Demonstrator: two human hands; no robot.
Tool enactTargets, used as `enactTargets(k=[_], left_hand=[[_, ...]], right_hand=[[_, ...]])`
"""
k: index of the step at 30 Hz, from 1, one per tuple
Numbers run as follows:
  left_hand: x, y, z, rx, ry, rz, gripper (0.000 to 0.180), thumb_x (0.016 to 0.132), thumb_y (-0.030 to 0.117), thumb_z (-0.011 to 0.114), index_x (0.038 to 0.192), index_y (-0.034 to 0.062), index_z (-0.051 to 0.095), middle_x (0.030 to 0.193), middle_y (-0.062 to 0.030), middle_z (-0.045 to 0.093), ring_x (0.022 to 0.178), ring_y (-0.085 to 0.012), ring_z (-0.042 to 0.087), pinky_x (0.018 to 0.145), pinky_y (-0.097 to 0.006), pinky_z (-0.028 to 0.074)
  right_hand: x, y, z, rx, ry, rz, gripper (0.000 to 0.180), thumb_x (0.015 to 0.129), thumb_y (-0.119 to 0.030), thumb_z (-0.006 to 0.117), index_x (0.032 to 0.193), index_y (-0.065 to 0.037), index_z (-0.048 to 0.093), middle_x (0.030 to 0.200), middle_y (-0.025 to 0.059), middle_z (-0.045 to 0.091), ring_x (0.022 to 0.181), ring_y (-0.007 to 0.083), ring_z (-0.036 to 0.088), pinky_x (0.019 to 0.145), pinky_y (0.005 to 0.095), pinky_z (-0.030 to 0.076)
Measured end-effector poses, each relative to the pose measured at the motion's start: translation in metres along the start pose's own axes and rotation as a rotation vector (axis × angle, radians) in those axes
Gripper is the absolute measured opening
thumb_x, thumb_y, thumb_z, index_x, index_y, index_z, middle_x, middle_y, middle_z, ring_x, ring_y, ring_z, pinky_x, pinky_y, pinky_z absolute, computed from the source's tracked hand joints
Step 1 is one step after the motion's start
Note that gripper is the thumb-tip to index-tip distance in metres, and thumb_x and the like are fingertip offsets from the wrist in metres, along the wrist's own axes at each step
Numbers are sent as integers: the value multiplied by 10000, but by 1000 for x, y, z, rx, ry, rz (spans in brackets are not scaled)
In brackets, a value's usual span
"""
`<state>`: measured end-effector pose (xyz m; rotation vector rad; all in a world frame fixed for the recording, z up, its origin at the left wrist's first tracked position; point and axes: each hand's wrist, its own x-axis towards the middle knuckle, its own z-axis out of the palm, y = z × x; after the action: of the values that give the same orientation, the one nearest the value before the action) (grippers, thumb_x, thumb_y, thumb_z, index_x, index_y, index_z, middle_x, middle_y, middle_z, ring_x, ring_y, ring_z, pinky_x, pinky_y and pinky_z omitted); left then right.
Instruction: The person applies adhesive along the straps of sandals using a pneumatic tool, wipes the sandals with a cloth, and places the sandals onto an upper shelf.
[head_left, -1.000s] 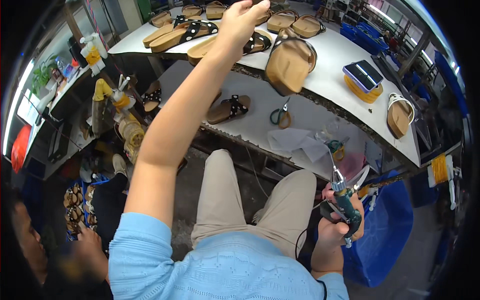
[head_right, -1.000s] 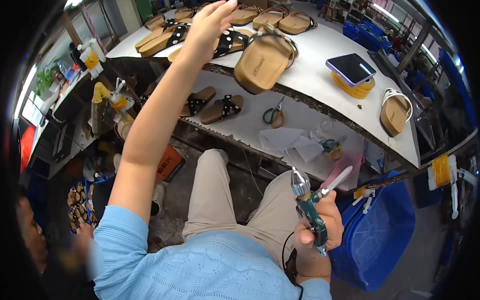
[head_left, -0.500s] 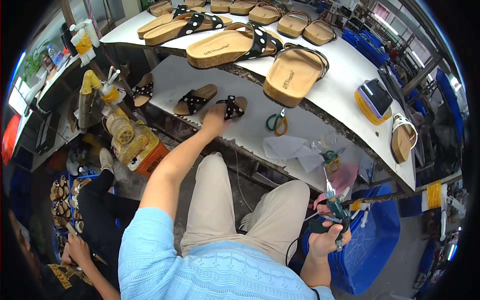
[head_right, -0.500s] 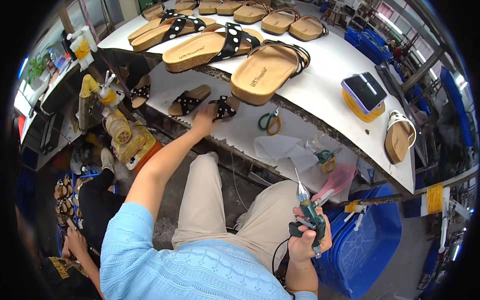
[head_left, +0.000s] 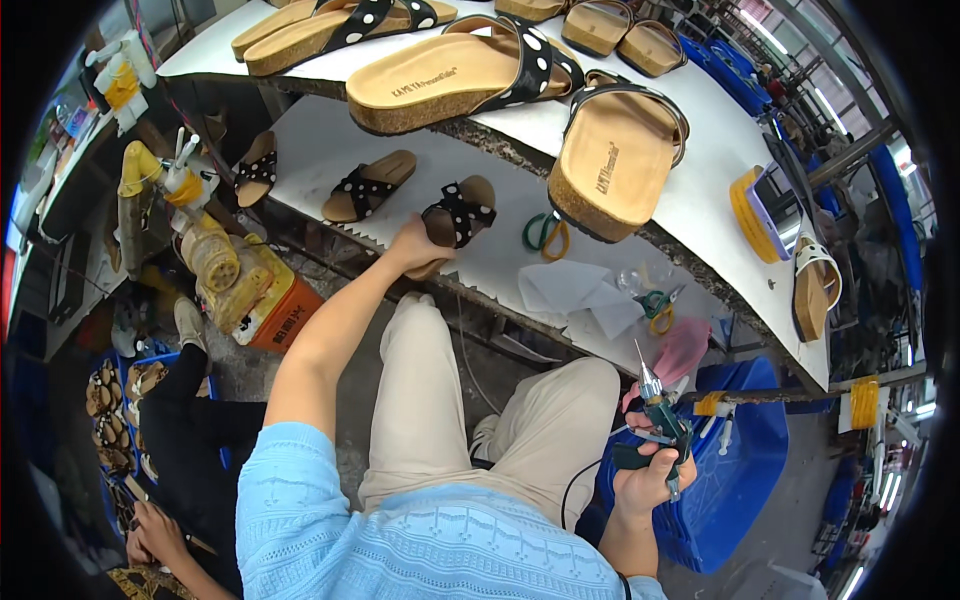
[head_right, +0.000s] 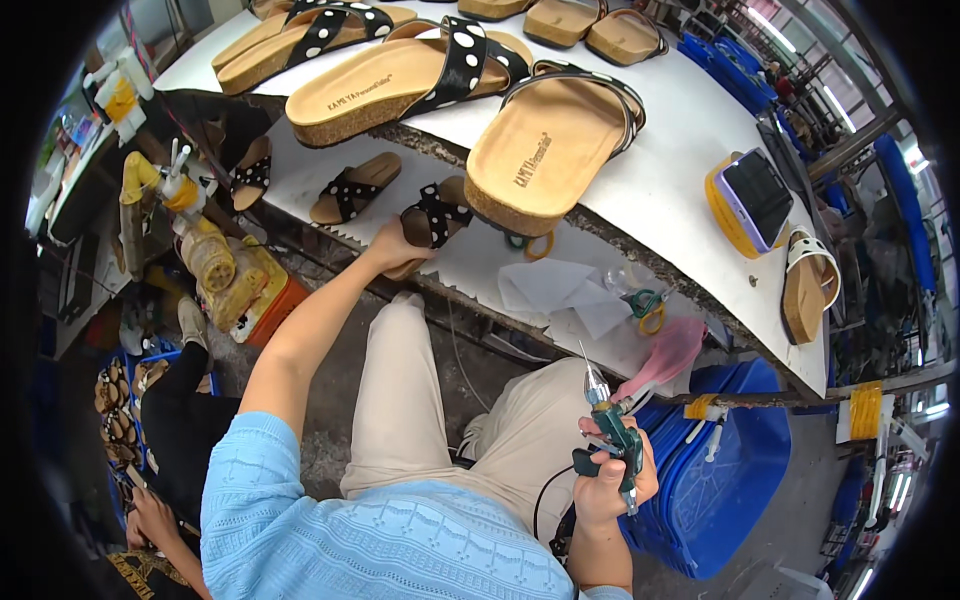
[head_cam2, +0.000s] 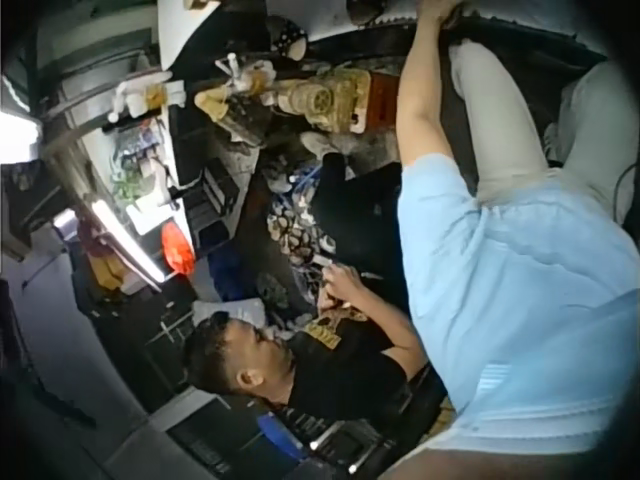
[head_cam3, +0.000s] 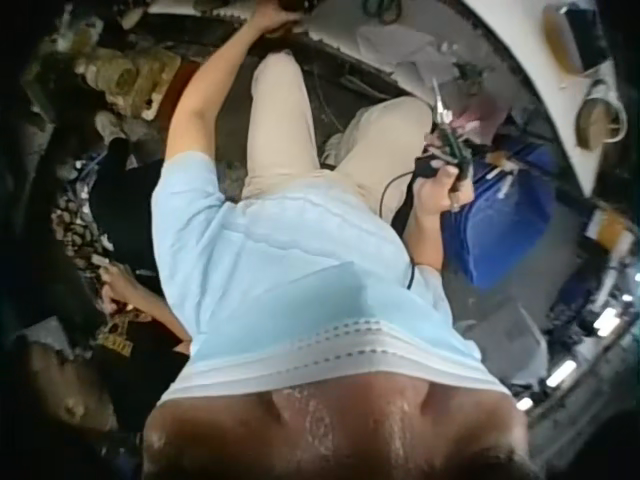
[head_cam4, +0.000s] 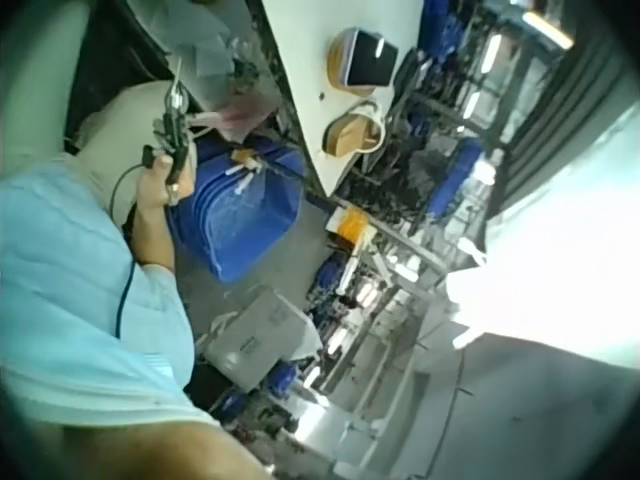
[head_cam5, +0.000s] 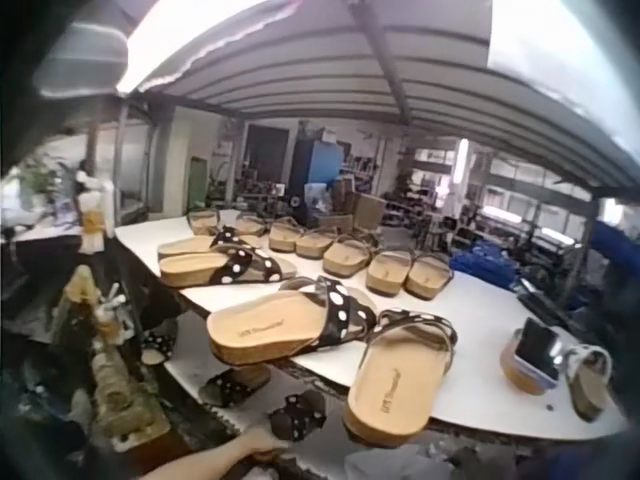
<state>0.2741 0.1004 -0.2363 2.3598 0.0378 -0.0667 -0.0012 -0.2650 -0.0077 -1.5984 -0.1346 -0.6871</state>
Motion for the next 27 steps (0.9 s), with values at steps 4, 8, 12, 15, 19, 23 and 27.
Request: enactTargets(k=[4,8,12,15,19,23,27], left_hand=[[-75,66,-5,-536,152,-17,865,643,316,961,1250,-80,490,1169,-169,631,1093,-238,624,963,-358,506],[-143,115,-14,-918,196,157,899,679,161,927,1399,-8,417,1242,-98,599,1155,-201,593,1026,-357,473],[-203,161,-37,-1248,1,144,799,737,158,885,1374,-25,438,1309,-147,577,1235,-246,583,1055,-395,484],[-230,181,-46,-1355,-262,118,754,796,275,833,1377,-28,461,1311,-171,584,1240,-286,598,1026,-432,527],[-254,224,-25,-1932,-496,104,805,875,496,686,1473,18,439,1409,-254,519,1352,-392,502,1066,-512,509],[-260,234,-22,-2019,-533,70,1079,811,815,583,1528,35,381,1447,-280,483,1317,-416,519,1073,-514,499],[-269,244,-19,-1954,-408,-10,1035,833,817,562,1507,46,408,1461,-280,467,1198,-394,604,1029,-493,531]], right_hand=[[-4,4,-4,15,-33,16,622,933,-522,694,648,7,534,851,240,697,781,302,683,677,367,555],[-9,1,-4,77,-29,44,645,924,-558,687,653,6,531,836,216,689,793,297,686,694,376,585],[-13,-3,-8,115,-10,38,663,916,-582,687,651,2,515,829,204,683,779,284,674,709,372,586],[-16,-8,-8,123,-45,-61,649,925,-564,684,669,10,523,823,191,686,733,269,654,688,376,518],[-16,-18,-16,42,-282,-347,529,875,-455,773,761,30,594,847,176,676,717,283,640,673,398,472],[-12,-41,-17,-227,-461,-513,448,746,-321,888,793,19,599,882,162,668,738,291,627,683,403,470],[-9,-47,-12,-334,-488,-577,415,724,-263,900,797,13,598,888,150,665,729,291,609,690,405,468]])
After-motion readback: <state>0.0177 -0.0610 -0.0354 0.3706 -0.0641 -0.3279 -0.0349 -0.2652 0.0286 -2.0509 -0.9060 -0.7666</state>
